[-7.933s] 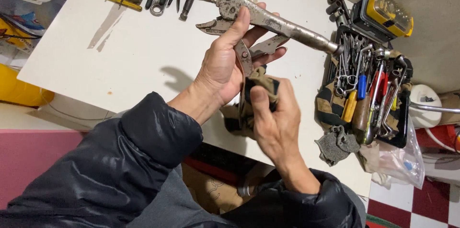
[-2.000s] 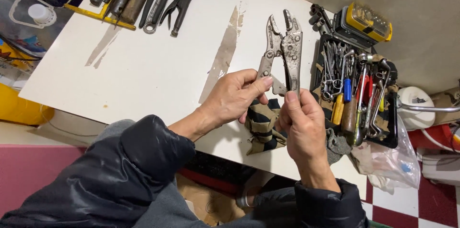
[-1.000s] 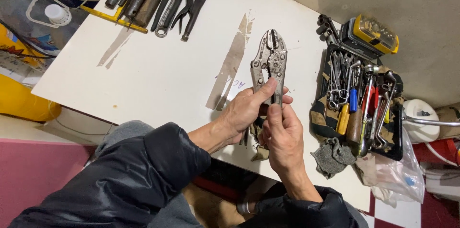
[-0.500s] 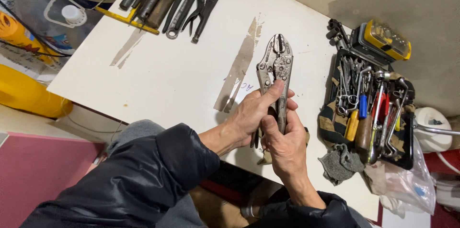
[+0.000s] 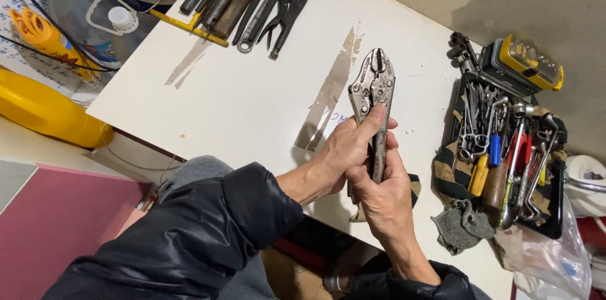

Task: The person is cleaning a pair of locking pliers by wiping them thoroughly with a cloth on a workbench.

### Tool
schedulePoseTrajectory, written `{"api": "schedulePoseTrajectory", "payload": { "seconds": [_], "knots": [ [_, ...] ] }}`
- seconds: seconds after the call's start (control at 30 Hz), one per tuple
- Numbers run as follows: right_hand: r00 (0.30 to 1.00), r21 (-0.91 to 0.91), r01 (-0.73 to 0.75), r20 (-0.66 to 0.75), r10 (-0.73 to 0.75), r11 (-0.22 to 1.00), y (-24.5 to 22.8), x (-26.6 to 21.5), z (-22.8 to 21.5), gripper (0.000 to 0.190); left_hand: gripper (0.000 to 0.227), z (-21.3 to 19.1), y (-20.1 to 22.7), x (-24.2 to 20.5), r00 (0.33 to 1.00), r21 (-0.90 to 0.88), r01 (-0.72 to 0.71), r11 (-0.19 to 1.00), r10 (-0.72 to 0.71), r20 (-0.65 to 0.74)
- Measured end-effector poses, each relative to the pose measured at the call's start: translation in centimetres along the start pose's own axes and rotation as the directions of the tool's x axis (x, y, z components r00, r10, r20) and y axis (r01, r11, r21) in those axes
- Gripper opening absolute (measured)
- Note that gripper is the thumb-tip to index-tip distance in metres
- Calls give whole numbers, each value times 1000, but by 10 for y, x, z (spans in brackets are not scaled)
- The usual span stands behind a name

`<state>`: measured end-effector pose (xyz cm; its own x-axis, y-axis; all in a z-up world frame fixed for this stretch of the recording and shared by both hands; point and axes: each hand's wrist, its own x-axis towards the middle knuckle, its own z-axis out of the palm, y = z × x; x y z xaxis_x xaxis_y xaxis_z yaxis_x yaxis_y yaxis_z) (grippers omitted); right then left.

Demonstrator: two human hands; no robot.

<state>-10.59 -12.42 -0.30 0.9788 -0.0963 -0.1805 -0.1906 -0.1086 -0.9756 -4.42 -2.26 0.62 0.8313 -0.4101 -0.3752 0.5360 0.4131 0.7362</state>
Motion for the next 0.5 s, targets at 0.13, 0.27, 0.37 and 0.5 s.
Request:
{"api": "schedulePoseTrajectory", "payload": {
  "seconds": [0.13, 0.27, 0.37, 0.5],
  "knots": [
    [1000, -19, -19, 10, 19, 1000, 2, 2, -2, 87, 61, 1, 9, -2, 998, 94, 6, 996, 0, -60],
    [990, 2, -137, 45, 136, 991, -6, 3, -2, 74, 58, -1, 12, 1, 993, 240, -16, 971, 45, -113],
    [980, -67, -181, 77, 186, 981, -26, 1, 2, 68, 57, 1, 21, -5, 982, 393, -4, 919, 78, -171],
    [966, -172, -179, 157, 206, 969, -20, 3, -4, 63, 57, 0, 15, 1, 976, 581, 10, 814, 118, -183]
  ]
}}
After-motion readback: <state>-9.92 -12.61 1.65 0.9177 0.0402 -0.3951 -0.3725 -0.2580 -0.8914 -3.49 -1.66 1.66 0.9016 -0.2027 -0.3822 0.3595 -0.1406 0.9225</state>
